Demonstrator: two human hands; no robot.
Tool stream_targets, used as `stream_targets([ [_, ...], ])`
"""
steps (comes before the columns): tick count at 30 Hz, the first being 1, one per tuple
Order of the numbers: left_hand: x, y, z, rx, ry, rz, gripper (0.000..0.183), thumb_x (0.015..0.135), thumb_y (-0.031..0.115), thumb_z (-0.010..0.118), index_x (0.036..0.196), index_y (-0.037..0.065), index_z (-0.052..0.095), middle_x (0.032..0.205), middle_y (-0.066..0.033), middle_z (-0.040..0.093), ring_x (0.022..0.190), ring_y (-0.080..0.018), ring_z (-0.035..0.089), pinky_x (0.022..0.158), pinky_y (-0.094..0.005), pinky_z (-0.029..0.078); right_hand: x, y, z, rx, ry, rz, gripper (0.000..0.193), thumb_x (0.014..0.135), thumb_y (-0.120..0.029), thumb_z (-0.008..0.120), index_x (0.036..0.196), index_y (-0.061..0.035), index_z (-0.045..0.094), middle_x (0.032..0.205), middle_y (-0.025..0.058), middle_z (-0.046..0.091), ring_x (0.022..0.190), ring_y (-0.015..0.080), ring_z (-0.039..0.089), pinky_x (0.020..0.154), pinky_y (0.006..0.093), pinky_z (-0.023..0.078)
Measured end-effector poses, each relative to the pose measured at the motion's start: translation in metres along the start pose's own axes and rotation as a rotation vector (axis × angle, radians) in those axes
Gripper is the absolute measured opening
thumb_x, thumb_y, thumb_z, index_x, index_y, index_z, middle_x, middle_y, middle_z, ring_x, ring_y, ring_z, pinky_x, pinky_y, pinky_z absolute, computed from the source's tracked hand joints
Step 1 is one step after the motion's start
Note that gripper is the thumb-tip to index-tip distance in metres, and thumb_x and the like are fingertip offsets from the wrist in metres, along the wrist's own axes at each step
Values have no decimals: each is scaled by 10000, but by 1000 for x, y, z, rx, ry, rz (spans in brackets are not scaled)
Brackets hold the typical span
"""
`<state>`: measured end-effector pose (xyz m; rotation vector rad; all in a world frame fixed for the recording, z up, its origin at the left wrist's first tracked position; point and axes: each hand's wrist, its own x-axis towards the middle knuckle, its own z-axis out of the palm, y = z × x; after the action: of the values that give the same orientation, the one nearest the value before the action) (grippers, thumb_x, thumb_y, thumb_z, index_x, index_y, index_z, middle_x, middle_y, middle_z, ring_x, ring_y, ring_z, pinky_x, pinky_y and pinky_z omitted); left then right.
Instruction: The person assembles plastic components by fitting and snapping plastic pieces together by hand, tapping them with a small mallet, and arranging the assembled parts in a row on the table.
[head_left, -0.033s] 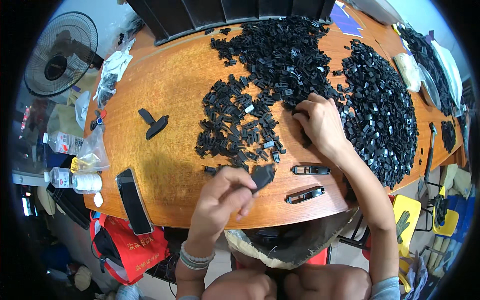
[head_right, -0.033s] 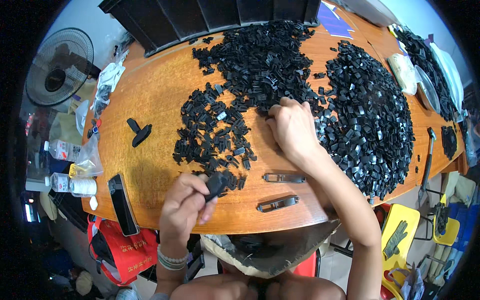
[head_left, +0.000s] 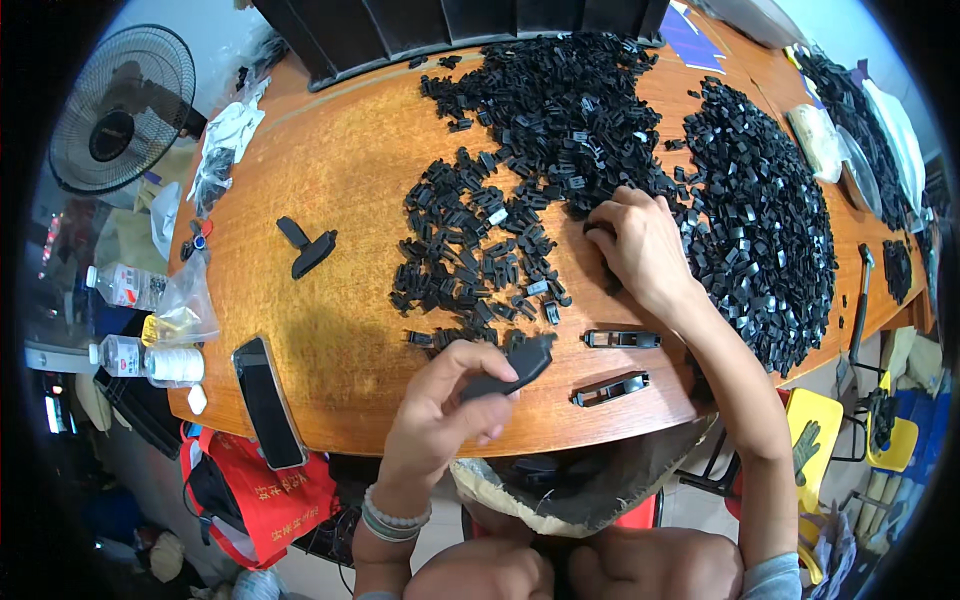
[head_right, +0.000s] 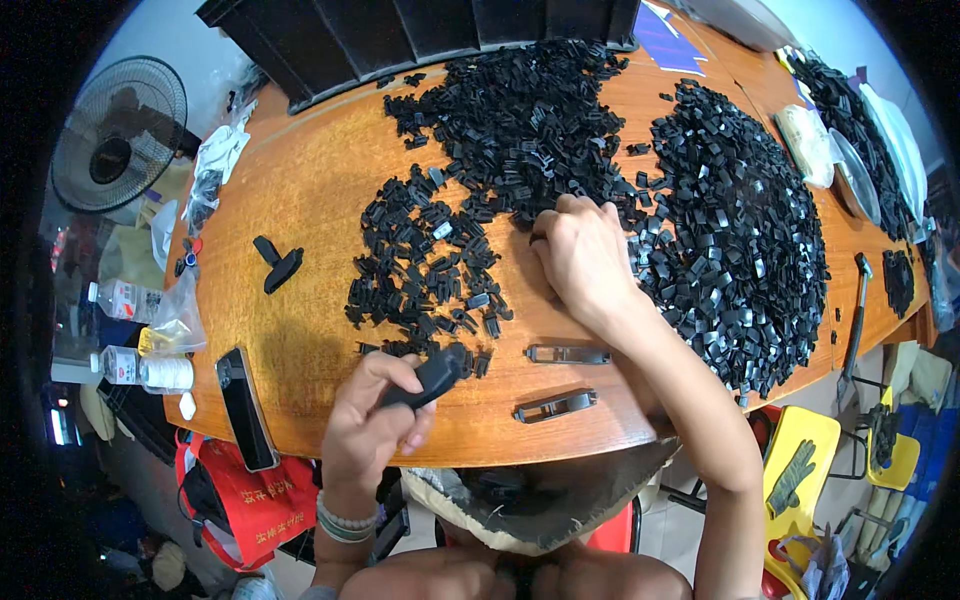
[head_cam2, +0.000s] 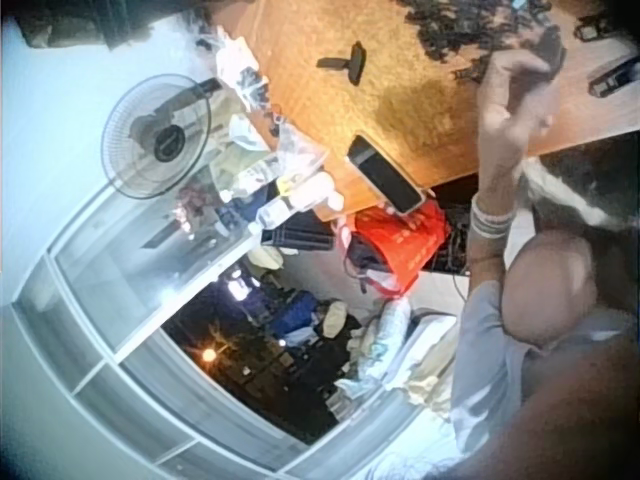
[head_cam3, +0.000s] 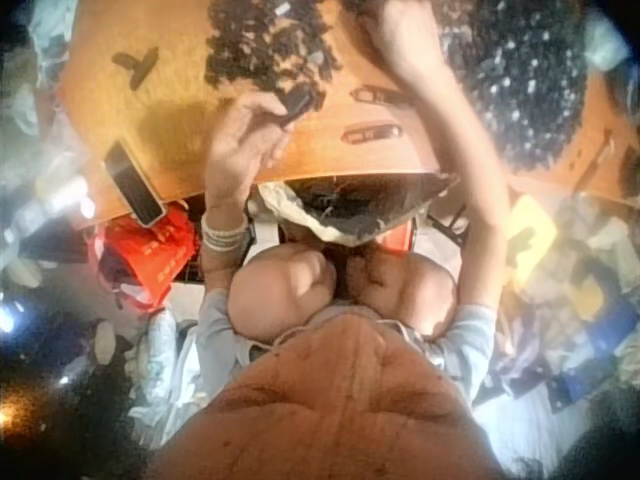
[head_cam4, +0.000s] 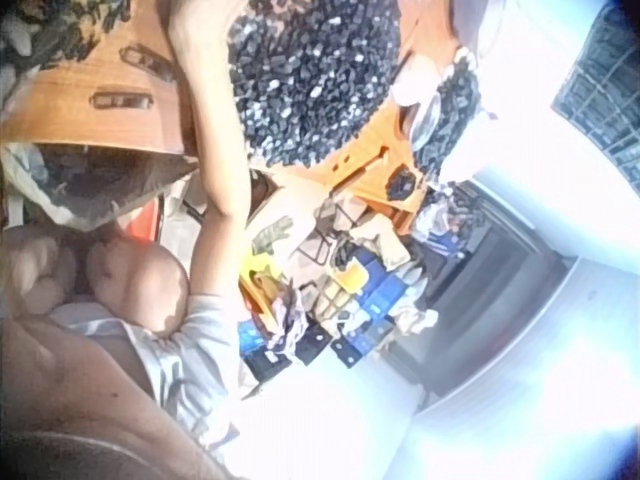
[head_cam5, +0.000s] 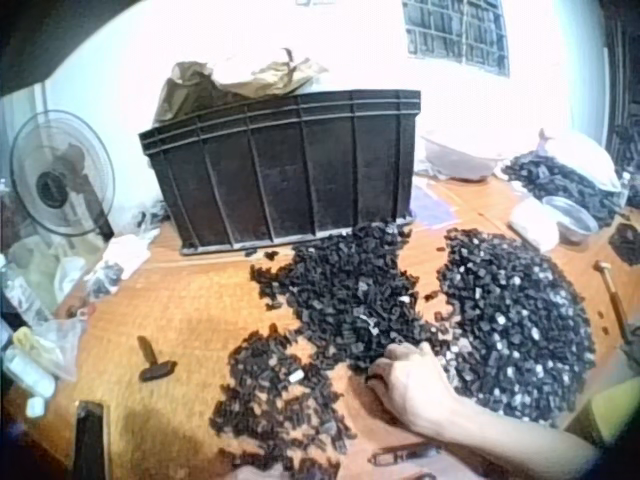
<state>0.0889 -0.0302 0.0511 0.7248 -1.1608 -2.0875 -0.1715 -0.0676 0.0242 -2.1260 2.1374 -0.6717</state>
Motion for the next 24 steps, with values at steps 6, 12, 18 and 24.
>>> stream_targets([
  [6, -3, -3, 16, -64, 79, -100, 318, 823, -57, 622, 1122, 21, 549, 874, -8, 550, 715, -59, 501, 606, -209, 406, -1, 0, -4, 37, 12, -90, 177, 703, -22, 669, 874, 2, 627, 830, 138, 568, 847, 301, 546, 779, 406, 425],
  [12, 3, -22, 24, -23, 35, 65, 297, 919, 86, 580, 1179, -47, 526, 921, -69, 614, 883, -128, 589, 829, -275, 475, -26, -38, -37, 615, 157, 33, 276, 729, 94, 620, 987, -5, 630, 757, 76, 568, 598, 115, 552, 545, 253, 459],
  [18, 4, -29, 27, -138, -62, -188, 429, 944, 150, 540, 1285, -93, 451, 1102, -169, 623, 1037, -220, 601, 931, -348, 457, -80, -58, -53, 885, 57, -7, 175, 737, 99, 653, 884, 6, 675, 911, 114, 677, 802, 184, 676, 669, 264, 551],
  [24, 2, -31, 30, 22, -99, -149, 375, 968, 102, 496, 1280, -99, 449, 1092, -134, 627, 1003, -165, 610, 897, -301, 495, -93, -60, -33, 775, 177, -133, 234, 682, 99, 704, 908, 43, 682, 891, 143, 660, 745, 237, 663, 632, 302, 534],
])
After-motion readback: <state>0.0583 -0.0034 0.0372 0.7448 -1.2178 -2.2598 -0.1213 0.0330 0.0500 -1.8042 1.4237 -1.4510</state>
